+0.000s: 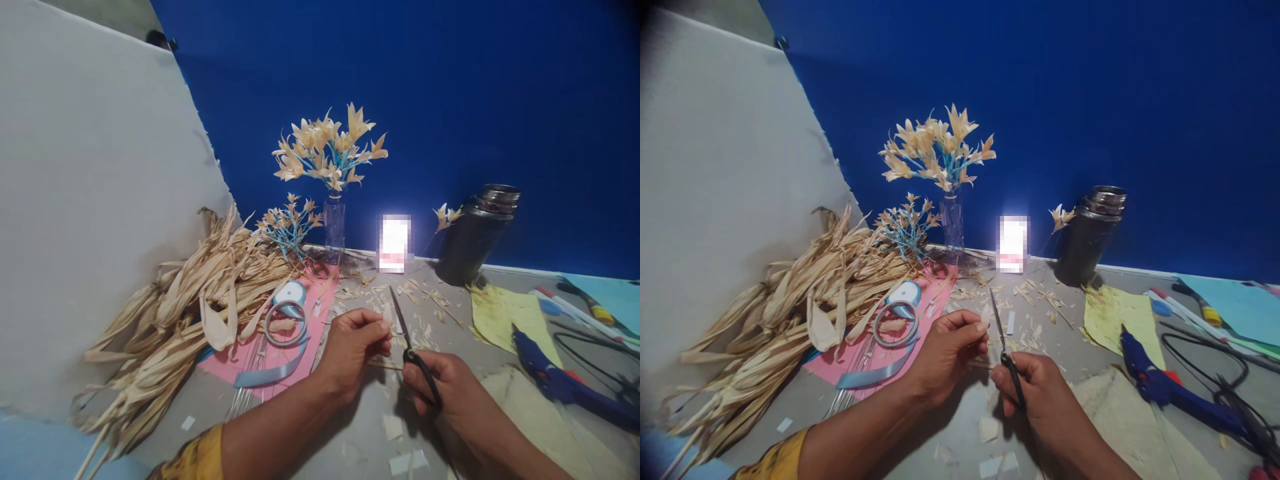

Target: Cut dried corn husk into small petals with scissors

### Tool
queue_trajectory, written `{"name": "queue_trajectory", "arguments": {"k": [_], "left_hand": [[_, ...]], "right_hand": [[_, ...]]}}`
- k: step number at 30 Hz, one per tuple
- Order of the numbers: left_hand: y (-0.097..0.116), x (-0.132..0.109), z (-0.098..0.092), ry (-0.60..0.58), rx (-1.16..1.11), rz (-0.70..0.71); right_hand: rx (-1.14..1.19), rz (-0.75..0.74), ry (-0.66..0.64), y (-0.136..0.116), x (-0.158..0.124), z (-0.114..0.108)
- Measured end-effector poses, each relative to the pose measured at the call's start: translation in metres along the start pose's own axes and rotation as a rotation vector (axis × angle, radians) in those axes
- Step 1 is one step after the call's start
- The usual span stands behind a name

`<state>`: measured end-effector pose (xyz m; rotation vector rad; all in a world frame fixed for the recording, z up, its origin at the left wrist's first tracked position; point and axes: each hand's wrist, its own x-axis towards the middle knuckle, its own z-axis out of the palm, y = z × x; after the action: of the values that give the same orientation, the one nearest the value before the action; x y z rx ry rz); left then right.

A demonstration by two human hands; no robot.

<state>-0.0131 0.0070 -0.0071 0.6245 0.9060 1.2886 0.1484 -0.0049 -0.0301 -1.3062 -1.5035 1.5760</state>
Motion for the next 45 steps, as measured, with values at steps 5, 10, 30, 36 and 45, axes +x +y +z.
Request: {"name": "queue_trajectory", "arguments": {"k": [5, 10, 30, 36, 45], "left_hand": [[-0.005, -0.001, 0.001, -0.017, 0.050, -0.028], [-0.011, -0.003, -0.001, -0.072, 0.172, -0.055], [-0.016, -0.005, 0.001, -0.324, -0.060, -0.197], [-0.026, -0.006, 0.003, -0.205, 0.045, -0.128], [-0.023, -0.005, 0.002, -0.099, 0.025, -0.153]], "right_hand": [[0.124, -0.047, 0.206, -0.007, 0.002, -0.008], [0.125, -0.069, 0.377, -0.015, 0.001, -0.015], [0.476, -0.145, 0.320, -0.016, 0.002, -0.015], [0.296, -0.109, 0.436, -0.026, -0.005, -0.007], [0.326, -0.053, 0.360, -0.017, -0.005, 0.003]]}}
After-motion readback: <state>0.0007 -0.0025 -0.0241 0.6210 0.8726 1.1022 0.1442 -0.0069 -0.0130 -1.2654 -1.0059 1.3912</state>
